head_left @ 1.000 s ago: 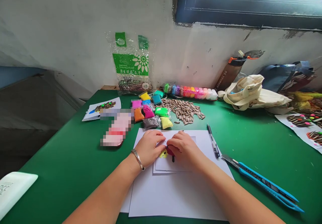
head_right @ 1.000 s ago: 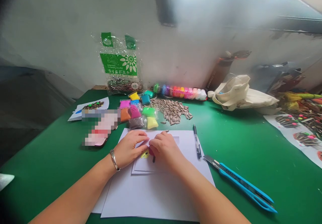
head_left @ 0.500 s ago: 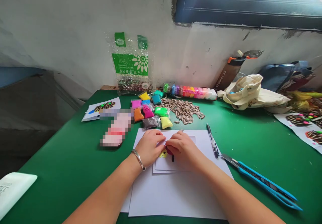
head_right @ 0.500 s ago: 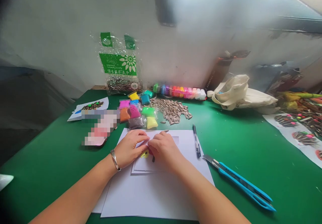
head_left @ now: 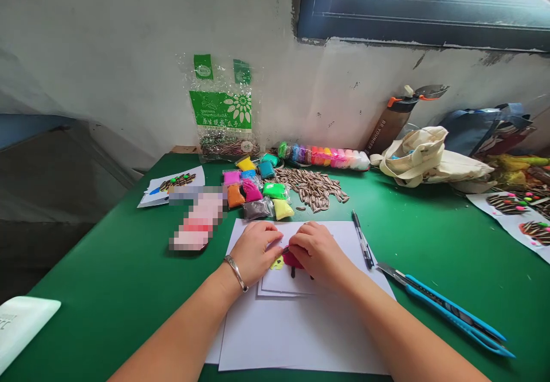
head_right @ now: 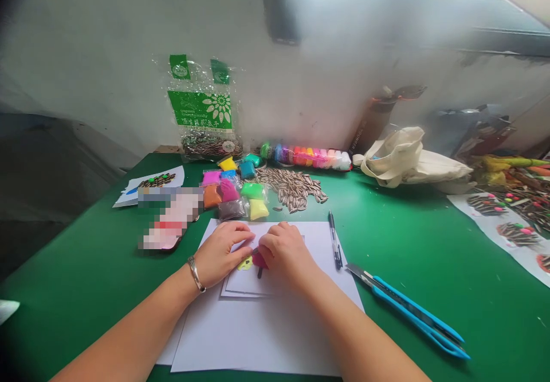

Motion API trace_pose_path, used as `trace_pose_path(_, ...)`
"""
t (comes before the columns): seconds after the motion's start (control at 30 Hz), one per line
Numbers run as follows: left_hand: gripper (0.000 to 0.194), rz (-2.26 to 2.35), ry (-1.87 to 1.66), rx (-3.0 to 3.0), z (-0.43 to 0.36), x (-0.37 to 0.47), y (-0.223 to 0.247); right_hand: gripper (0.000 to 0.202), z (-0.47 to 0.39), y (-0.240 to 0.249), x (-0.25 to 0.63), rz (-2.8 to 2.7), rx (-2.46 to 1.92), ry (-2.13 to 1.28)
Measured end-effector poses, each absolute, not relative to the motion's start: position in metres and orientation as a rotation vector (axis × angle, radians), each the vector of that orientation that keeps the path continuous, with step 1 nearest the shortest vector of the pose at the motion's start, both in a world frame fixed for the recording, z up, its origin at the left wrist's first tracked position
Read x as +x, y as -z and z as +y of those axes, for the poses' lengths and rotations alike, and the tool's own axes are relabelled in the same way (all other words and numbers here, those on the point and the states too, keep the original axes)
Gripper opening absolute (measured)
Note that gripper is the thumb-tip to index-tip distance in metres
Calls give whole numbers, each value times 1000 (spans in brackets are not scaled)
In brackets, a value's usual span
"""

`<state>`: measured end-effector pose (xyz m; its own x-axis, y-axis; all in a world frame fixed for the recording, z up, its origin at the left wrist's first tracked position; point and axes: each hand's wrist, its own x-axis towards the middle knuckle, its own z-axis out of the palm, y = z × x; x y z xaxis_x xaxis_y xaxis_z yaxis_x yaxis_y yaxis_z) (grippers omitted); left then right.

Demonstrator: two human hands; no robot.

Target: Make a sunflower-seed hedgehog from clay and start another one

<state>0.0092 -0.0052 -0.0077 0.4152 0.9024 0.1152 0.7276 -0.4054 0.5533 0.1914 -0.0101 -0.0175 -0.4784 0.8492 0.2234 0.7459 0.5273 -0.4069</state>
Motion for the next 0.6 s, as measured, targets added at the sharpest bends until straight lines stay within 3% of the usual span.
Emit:
trace_pose_path(0.33,19,1376,-562,2288,-5,10,8,19,-10,16,190,-2362,-1300,-368)
trace_pose_path(0.6,16,1398,-587,2230,-5,7,9,16,12,18,227,-2010,-1411,-333)
